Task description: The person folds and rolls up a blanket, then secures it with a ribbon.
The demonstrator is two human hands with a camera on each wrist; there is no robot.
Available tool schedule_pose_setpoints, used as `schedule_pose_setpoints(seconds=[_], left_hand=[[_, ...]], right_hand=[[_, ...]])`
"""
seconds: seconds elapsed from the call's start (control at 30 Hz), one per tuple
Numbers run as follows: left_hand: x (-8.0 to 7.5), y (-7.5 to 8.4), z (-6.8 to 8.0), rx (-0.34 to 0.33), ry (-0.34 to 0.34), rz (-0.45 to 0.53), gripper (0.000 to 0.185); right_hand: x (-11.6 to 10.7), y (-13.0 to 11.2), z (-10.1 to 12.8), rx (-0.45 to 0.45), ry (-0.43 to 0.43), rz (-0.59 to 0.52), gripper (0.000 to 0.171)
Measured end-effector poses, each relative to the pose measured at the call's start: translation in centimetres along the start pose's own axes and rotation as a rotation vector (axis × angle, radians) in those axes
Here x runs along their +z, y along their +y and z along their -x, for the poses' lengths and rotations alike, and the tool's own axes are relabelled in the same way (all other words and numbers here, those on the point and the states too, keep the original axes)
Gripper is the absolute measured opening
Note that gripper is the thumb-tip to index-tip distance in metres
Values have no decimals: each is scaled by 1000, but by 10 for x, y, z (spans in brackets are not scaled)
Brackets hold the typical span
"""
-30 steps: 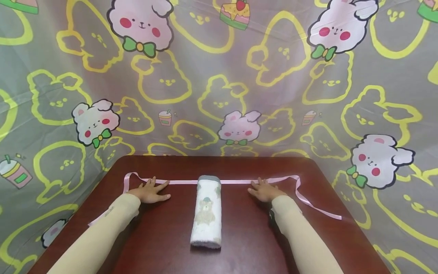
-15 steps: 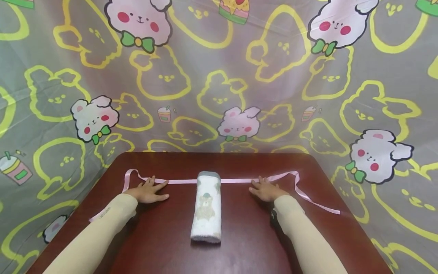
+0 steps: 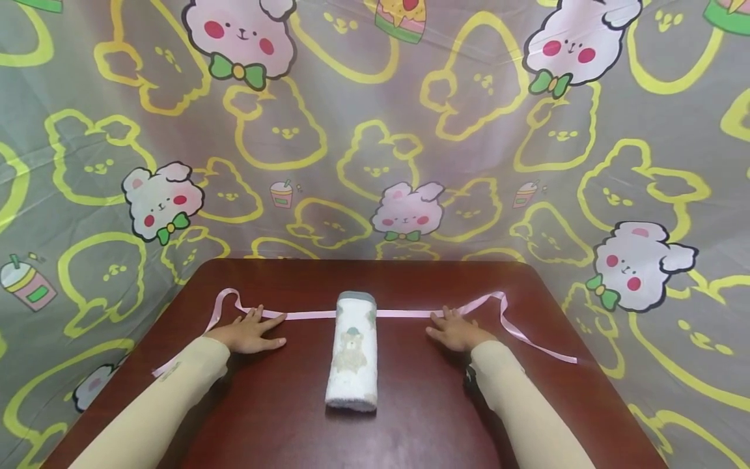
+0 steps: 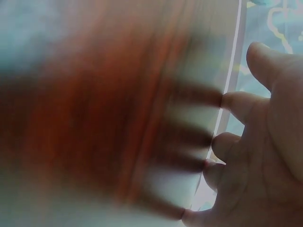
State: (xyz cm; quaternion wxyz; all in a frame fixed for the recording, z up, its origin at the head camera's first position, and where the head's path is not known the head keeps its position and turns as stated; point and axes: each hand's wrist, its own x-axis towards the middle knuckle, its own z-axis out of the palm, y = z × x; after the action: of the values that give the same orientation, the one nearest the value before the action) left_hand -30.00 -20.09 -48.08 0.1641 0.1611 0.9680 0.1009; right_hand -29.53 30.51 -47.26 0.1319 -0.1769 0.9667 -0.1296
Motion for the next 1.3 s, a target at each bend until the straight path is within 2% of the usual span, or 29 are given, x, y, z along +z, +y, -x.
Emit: schedule_pose_setpoints(seconds=[0.27,0.5,1.1,1.3], left_hand=[[-2,2,11,8,-17,1,84],[-3,2,19,31,3,3,83],[6,8,38,73,8,20,81],[13,8,42,93,14,21,80]], right_hand=[[-1,-6,11,-11,13,-10,63],[2,-9,18,-11,6,-11,63],[14,-13,47,-19,15,25,67],[18,-16,57,-16,4,27,68]])
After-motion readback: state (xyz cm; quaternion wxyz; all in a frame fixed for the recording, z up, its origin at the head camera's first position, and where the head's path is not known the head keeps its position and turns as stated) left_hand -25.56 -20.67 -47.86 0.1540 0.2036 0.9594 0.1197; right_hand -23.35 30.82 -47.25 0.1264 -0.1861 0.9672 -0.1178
